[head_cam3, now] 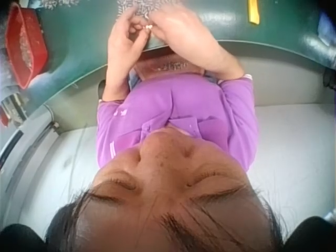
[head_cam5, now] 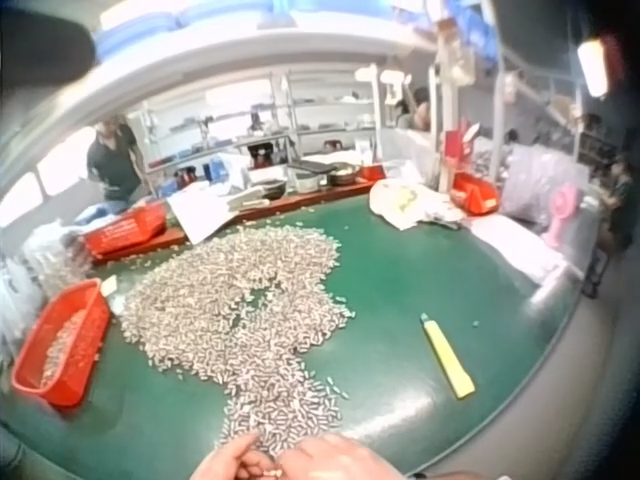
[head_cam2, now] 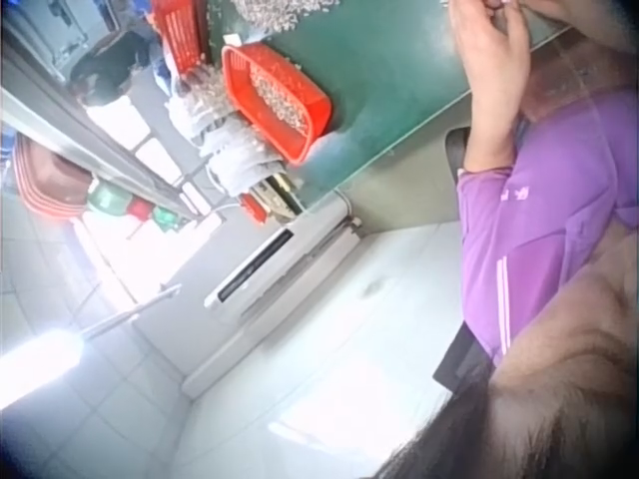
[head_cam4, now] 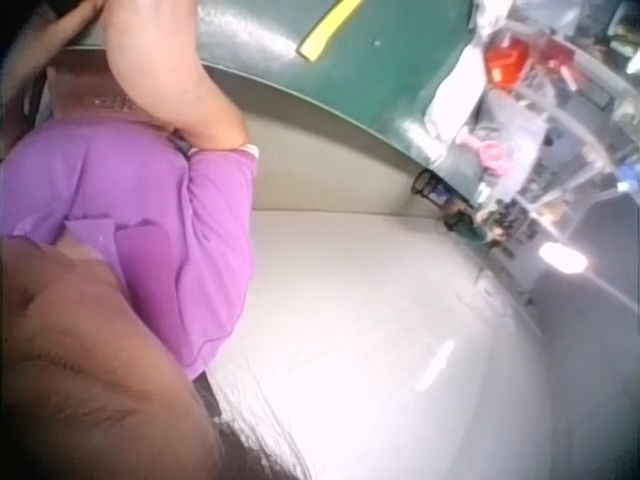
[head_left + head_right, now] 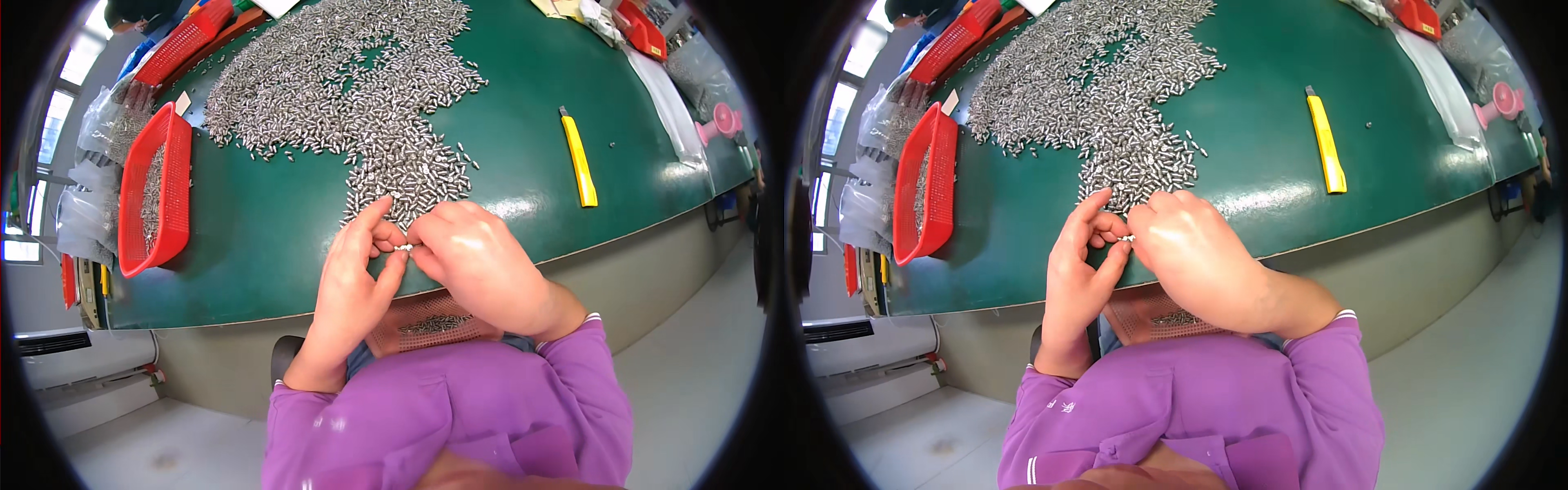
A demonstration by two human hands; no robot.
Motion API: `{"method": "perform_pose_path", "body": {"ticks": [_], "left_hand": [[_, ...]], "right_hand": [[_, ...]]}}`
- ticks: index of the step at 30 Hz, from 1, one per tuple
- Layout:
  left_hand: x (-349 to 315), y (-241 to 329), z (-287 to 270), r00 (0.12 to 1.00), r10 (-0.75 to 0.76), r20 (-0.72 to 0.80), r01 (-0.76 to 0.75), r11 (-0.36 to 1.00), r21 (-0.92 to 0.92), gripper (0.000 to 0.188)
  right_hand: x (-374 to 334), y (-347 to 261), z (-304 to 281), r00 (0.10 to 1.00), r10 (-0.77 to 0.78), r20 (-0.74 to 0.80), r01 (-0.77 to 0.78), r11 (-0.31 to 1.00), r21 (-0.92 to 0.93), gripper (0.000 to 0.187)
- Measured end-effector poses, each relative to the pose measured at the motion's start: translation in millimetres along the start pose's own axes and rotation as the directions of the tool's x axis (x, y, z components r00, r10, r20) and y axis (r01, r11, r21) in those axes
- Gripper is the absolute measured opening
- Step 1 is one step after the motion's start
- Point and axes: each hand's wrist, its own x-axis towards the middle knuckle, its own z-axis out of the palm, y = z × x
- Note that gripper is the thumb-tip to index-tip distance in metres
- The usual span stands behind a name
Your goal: Manually sorting and inspecting small silver-colored metal components on a green workbench.
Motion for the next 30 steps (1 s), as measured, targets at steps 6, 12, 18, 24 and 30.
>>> {"method": "perform_pose_path", "body": {"ticks": [6, 12, 18, 24, 30], "left_hand": [[1.1, -0.1, -2.6, 0.999, 0.051, -0.016, -0.050, 0.999, 0.018, 0.064], [-1.8, -5.4, -1.0, 0.997, 0.065, -0.047, -0.066, 0.998, -0.017, 0.062], [-1.4, -3.0, 2.2, 0.994, 0.095, -0.057, -0.093, 0.995, 0.036, 0.060], [-0.5, -2.1, 3.3, 0.989, 0.131, -0.072, -0.125, 0.989, 0.084, 0.058], [-1.0, -1.5, 3.3, 0.990, 0.128, -0.063, -0.122, 0.989, 0.083, 0.057]], "right_hand": [[-3.6, 5.4, 1.1, 0.998, 0.034, -0.046, -0.029, 0.994, 0.105, 0.020], [-8.1, 10.3, 5.1, 0.994, 0.019, -0.106, 0.000, 0.985, 0.175, 0.017], [-10.4, 11.0, 8.2, 0.984, 0.013, -0.180, 0.012, 0.991, 0.135, 0.013], [-10.5, 11.8, 11.2, 0.981, 0.001, -0.195, 0.024, 0.992, 0.125, 0.011], [-10.5, 12.9, 11.2, 0.984, -0.019, -0.177, 0.037, 0.994, 0.100, 0.011]]}}
